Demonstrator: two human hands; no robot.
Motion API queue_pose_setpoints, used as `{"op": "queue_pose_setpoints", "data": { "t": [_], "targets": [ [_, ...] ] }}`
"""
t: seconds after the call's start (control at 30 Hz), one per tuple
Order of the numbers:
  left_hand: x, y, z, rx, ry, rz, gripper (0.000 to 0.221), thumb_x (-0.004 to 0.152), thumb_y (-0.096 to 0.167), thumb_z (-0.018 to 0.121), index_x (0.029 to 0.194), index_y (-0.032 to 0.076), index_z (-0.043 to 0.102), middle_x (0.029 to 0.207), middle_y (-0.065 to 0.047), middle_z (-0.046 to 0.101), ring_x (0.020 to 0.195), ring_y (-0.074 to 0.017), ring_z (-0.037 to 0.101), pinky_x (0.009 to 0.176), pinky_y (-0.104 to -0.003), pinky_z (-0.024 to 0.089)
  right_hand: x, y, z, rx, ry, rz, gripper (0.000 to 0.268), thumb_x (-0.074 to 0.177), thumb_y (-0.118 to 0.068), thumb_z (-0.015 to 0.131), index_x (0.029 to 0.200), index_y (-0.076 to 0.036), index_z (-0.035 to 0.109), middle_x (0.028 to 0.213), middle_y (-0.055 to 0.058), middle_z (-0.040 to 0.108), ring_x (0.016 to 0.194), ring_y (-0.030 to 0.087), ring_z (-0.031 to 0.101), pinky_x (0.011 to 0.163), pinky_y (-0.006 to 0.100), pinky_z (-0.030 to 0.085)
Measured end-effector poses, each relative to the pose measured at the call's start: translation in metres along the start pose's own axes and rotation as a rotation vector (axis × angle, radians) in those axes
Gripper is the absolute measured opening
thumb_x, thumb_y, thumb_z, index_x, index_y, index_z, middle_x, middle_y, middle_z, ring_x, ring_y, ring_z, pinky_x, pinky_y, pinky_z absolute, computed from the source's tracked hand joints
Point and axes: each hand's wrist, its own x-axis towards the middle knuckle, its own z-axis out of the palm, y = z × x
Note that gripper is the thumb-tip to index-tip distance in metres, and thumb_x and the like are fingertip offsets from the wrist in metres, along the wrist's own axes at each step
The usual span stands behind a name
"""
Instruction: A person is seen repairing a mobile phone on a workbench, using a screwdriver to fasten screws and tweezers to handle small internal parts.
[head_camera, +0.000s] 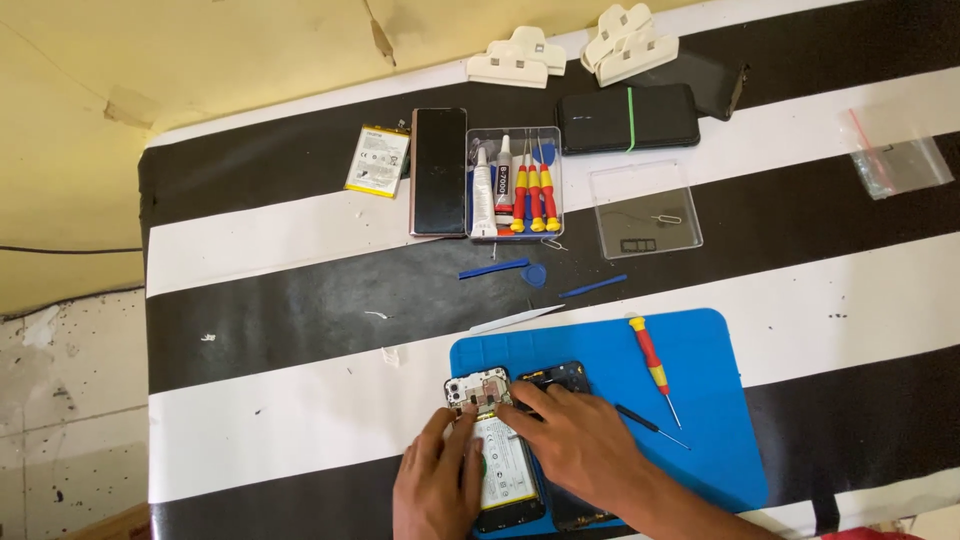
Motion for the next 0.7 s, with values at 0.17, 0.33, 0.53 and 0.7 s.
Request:
{"op": "queue_pose_setpoints", "data": {
  "t": [0.17,0.33,0.53,0.7],
  "targets": [
    [-0.003,-0.002,0.002,0.052,-0.112,0.049,0.049,0.1,0.033,0.061,0.143,0.012,0.057,0.133,-0.005,0.057,0.091,-0.0301,0.064,0.075,-0.047,0.054,-0.001,-0.006,-0.007,-0.05,0.163,-0.046,0.038,0.096,-0.014,0.065,0.133,-0.018,0.062,0.138,0.009,0.055,0.09,0.028,0.065,0.056,0.041,0.059],
    [0.002,0.004,-0.005,0.046,-0.204,0.032,0.056,0.1,0.042,0.059,0.152,0.021,0.051,0.131,-0.004,0.058,0.089,-0.0269,0.066,0.074,-0.046,0.055,-0.001,-0.008,-0.004,-0.069,0.188,-0.023,0.036,0.095,-0.016,0.065,0.131,-0.02,0.064,0.138,0.008,0.055,0.089,0.029,0.066,0.057,0.044,0.06],
    [-0.001,0.006,-0.001,0.193,-0.075,0.132,0.051,0.1,0.044,0.059,0.145,0.019,0.06,0.127,-0.002,0.064,0.089,-0.0251,0.067,0.073,-0.044,0.054,-0.008,-0.014,-0.019,-0.1,0.113,-0.016,0.045,0.093,-0.022,0.071,0.137,-0.022,0.059,0.145,0.01,0.051,0.097,0.03,0.067,0.062,0.041,0.062],
    [0.002,0.007,-0.003,0.22,-0.126,0.098,0.053,0.101,0.044,0.054,0.15,0.024,0.056,0.123,-0.002,0.068,0.097,-0.0236,0.071,0.068,-0.042,0.053,-0.012,-0.021,-0.061,0.481,-0.965,0.504,0.029,0.111,-0.05,0.048,0.113,-0.029,0.068,0.103,-0.007,0.068,0.091,0.005,0.065,0.09,0.03,0.051]
  ]
}}
